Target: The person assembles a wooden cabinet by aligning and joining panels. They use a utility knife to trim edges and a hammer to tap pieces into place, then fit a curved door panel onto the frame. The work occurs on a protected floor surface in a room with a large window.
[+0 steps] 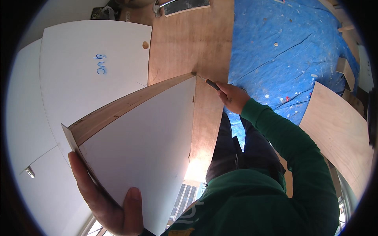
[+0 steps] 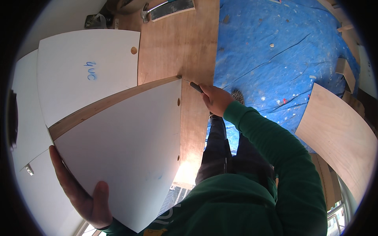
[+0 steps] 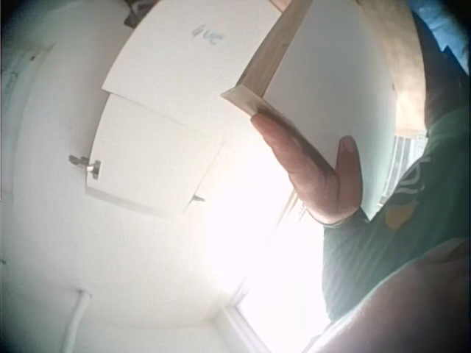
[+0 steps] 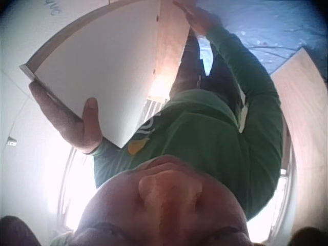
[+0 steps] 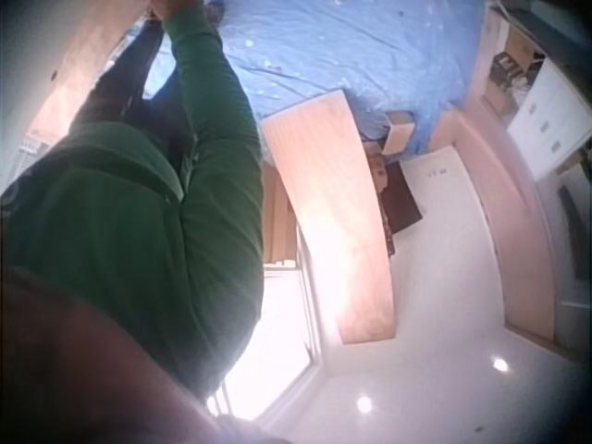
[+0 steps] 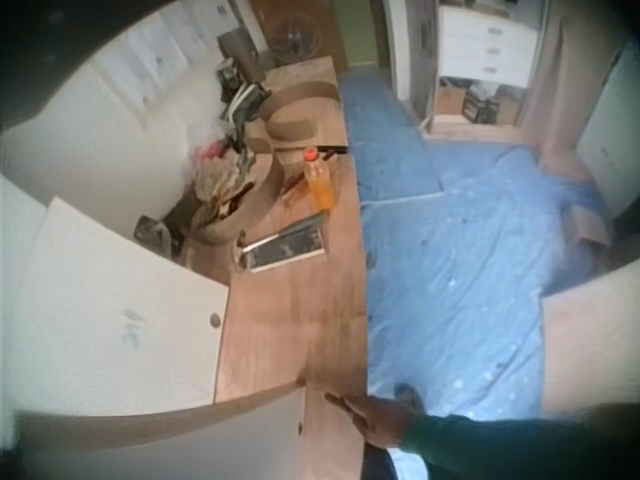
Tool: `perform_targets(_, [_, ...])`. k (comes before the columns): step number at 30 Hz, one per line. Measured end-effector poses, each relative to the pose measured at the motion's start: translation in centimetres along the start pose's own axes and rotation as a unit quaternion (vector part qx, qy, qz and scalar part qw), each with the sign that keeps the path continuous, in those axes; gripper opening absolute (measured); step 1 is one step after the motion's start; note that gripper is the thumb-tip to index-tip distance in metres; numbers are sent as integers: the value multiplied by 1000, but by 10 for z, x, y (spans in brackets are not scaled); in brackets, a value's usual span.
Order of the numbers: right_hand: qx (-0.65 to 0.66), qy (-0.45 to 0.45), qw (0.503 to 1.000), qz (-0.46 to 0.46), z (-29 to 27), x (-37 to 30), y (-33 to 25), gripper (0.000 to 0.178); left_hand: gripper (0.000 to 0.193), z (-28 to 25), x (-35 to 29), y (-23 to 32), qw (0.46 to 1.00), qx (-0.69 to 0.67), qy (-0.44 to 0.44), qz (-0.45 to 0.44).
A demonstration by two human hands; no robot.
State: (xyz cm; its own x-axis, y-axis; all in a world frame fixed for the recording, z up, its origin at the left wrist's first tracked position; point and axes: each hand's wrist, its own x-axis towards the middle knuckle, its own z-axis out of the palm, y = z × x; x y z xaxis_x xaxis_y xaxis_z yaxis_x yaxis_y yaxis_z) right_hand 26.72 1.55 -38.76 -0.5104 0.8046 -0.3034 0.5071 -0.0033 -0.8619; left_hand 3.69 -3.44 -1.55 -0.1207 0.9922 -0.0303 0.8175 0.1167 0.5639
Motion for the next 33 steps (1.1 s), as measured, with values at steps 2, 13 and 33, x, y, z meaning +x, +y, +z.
perform_targets(2, [-11,2,1000,-5,0,4,-1,36,99,2,0,1,1000,6,16,-17])
perform_targets(13, [39,-1,999,1,1,5,0,36,107,-17,7,-4,997,1,-75,-26])
perform_targets(33, [-18,-13,1000,13,-2,-1,-13,42,112,-29,15,-10,984,62,-158,47])
